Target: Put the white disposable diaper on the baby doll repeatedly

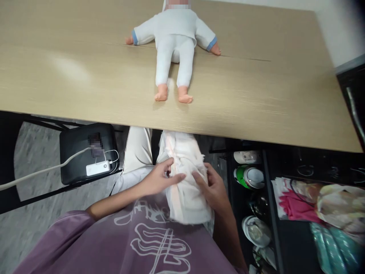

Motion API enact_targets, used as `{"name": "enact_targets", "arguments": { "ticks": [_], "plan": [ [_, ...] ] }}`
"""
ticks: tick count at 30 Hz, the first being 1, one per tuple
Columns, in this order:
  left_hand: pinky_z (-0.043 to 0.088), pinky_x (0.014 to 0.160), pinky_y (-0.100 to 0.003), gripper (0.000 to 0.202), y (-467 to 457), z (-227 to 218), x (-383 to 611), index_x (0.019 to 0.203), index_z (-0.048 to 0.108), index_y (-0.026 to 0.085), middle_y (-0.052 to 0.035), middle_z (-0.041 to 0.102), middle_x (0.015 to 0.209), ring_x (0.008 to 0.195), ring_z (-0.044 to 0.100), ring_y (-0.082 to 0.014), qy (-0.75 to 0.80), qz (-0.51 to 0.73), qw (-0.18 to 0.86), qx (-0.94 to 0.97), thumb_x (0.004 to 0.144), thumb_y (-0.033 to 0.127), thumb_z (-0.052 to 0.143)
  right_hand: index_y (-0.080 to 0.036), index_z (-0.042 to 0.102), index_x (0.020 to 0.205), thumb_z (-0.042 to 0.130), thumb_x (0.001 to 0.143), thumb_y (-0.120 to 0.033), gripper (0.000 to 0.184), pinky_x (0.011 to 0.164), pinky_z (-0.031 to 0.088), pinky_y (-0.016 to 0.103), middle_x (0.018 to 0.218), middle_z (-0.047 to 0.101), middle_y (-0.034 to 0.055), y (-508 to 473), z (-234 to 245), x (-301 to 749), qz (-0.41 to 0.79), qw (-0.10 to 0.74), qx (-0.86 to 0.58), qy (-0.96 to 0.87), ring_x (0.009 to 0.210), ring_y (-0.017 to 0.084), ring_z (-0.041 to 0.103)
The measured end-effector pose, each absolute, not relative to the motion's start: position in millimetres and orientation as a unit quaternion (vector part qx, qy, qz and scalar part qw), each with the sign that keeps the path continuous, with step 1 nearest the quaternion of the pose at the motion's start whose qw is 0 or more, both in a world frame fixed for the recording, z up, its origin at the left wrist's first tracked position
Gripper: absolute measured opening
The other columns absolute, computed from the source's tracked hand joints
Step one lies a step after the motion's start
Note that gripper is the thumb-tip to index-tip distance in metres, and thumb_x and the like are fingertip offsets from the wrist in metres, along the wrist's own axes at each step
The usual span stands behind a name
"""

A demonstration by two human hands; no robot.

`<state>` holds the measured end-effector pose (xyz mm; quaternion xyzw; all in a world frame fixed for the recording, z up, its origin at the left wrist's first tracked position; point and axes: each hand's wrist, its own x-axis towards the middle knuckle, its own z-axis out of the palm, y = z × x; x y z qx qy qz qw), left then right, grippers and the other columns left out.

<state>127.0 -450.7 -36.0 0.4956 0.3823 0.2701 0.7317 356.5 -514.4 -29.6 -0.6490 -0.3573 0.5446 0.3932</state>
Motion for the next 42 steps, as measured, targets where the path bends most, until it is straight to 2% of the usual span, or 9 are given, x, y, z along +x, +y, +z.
{"name": "enact_targets", "arguments": {
  "ticks": [5,10,14,20,25,29,35,38,42],
  "plan": [
    [0.065,0.098,-0.040,0.032,-451,36,107,0.114,0.076,0.022,-0.0070,0.076,0.101,0.104,0.075,-0.0281,0.359,0.308,0.627,0.619,0.099,0.047,0.088,-0.028,0.070,0.105,0.089,0.097,-0.059,0.037,0.057,0.053,0.026,0.083,0.074,-0.0004,-523,22,357,0.463,0.420,-0.630,-0.461,0.068,0.018,0.065],
    [0.059,0.092,-0.036,0.028,-430,23,103,0.104,0.067,0.024,-0.0057,0.073,0.102,0.101,0.073,-0.0254,0.410,0.384,0.588,0.582,0.102,0.044,0.086,-0.029,0.070,0.107,0.088,0.098,-0.058,0.035,0.060,0.052,0.028,0.083,0.073,-0.0009,-482,8,339,0.398,0.437,-0.638,-0.493,0.070,0.020,0.064],
    [0.056,0.082,-0.028,0.045,-416,-8,101,0.114,0.058,0.024,-0.0011,0.074,0.096,0.089,0.071,-0.0188,0.428,0.391,0.661,0.476,0.100,0.053,0.089,-0.028,0.069,0.120,0.084,0.098,-0.066,0.047,0.072,0.061,0.031,0.100,0.083,0.0033,-451,-20,322,0.478,0.424,-0.621,-0.454,0.087,0.025,0.077],
    [0.057,0.079,-0.027,0.077,-413,-45,97,0.118,0.053,0.024,-0.0003,0.078,0.096,0.085,0.072,-0.0183,0.486,0.344,0.711,0.375,0.081,0.075,0.097,-0.026,0.064,0.134,0.083,0.092,-0.074,0.066,0.073,0.063,0.035,0.105,0.087,0.0090,-443,-56,317,0.540,0.360,-0.648,-0.399,0.090,0.029,0.081],
    [0.055,0.079,-0.026,0.075,-419,-57,94,0.121,0.053,0.025,0.0024,0.074,0.090,0.086,0.072,-0.0188,0.522,0.311,0.697,0.379,0.080,0.071,0.097,-0.026,0.061,0.141,0.085,0.096,-0.058,0.060,0.091,0.064,0.043,0.131,0.079,0.0124,-447,-57,321,0.305,0.418,-0.677,-0.523,0.105,0.027,0.075],
    [0.050,0.074,-0.025,0.070,-422,-61,95,0.120,0.052,0.026,0.0028,0.073,0.091,0.082,0.068,-0.0173,0.524,0.302,0.690,0.397,0.083,0.069,0.095,-0.028,0.059,0.150,0.080,0.106,-0.049,0.053,0.104,0.065,0.055,0.147,0.071,0.0157,-426,-37,319,0.138,0.428,-0.645,-0.618,0.130,0.033,0.071],
    [0.043,0.069,-0.024,0.061,-430,-71,100,0.122,0.055,0.025,0.0038,0.066,0.088,0.075,0.059,-0.0144,0.518,0.307,0.666,0.440,0.093,0.067,0.088,-0.025,0.038,0.179,0.061,0.116,-0.040,0.068,0.142,0.039,0.068,0.174,0.057,0.0178,-359,-26,298,0.099,0.334,-0.561,-0.751,0.169,0.038,0.047],
    [0.040,0.067,-0.024,0.054,-434,-75,97,0.126,0.056,0.025,0.0035,0.065,0.089,0.076,0.058,-0.0148,0.524,0.299,0.637,0.479,0.100,0.063,0.083,-0.022,0.025,0.187,0.057,0.117,-0.041,0.080,0.147,0.030,0.067,0.187,0.041,0.0173,-337,-39,289,0.135,0.276,-0.552,-0.775,0.179,0.037,0.031],
    [0.046,0.074,-0.026,0.048,-423,-68,78,0.130,0.065,0.024,0.0001,0.071,0.095,0.083,0.063,-0.0171,0.505,0.261,0.588,0.576,0.103,0.059,0.083,-0.021,0.027,0.187,0.057,0.118,-0.047,0.080,0.148,0.025,0.066,0.194,0.030,0.0168,-332,-59,285,0.148,0.219,-0.556,-0.788,0.182,0.035,0.024]
  ]
}}
